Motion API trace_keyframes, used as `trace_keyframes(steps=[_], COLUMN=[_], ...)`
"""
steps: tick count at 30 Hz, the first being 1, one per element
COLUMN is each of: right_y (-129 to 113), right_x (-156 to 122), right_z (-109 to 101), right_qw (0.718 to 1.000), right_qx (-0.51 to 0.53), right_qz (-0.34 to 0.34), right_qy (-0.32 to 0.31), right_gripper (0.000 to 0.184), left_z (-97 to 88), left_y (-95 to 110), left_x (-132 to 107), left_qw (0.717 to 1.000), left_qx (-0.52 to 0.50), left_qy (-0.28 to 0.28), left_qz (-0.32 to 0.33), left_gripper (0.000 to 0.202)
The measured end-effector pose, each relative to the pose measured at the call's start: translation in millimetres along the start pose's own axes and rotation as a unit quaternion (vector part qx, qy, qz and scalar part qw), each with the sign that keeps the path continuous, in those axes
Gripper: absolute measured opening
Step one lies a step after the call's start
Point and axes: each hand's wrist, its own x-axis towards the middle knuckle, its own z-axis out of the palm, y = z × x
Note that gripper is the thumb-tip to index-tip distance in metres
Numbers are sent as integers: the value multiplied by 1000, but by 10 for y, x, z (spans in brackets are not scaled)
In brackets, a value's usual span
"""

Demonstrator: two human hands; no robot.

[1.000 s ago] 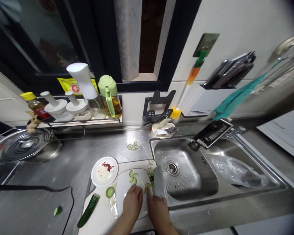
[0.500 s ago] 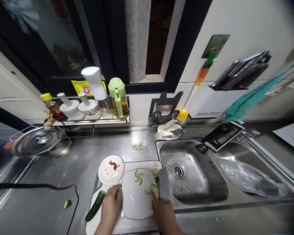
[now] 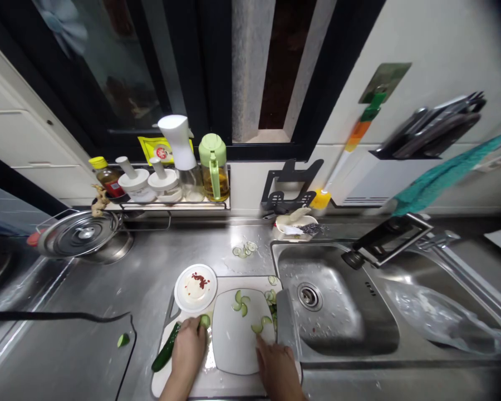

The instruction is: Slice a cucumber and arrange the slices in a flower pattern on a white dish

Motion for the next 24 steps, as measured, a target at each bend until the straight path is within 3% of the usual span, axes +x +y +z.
trace_keyframes(steps=[6, 14, 24], right_y=[-38, -125, -235], right_x=[10, 71, 87], right_z=[-29, -149, -351], right_qw=[1000, 998, 995], right_qx=[12, 33, 41], right_qz=[1, 7, 2], right_qy=[-3, -52, -86], right_gripper=[38, 39, 41], left_z=[-95, -166, -141], left_y=[84, 181, 96], left_x=[39, 105, 95], left_qw=[999, 996, 997], left_qx=[-8, -7, -14], left_qy=[-17, -42, -45], left_qz=[-27, -84, -61], left_gripper=[29, 19, 18])
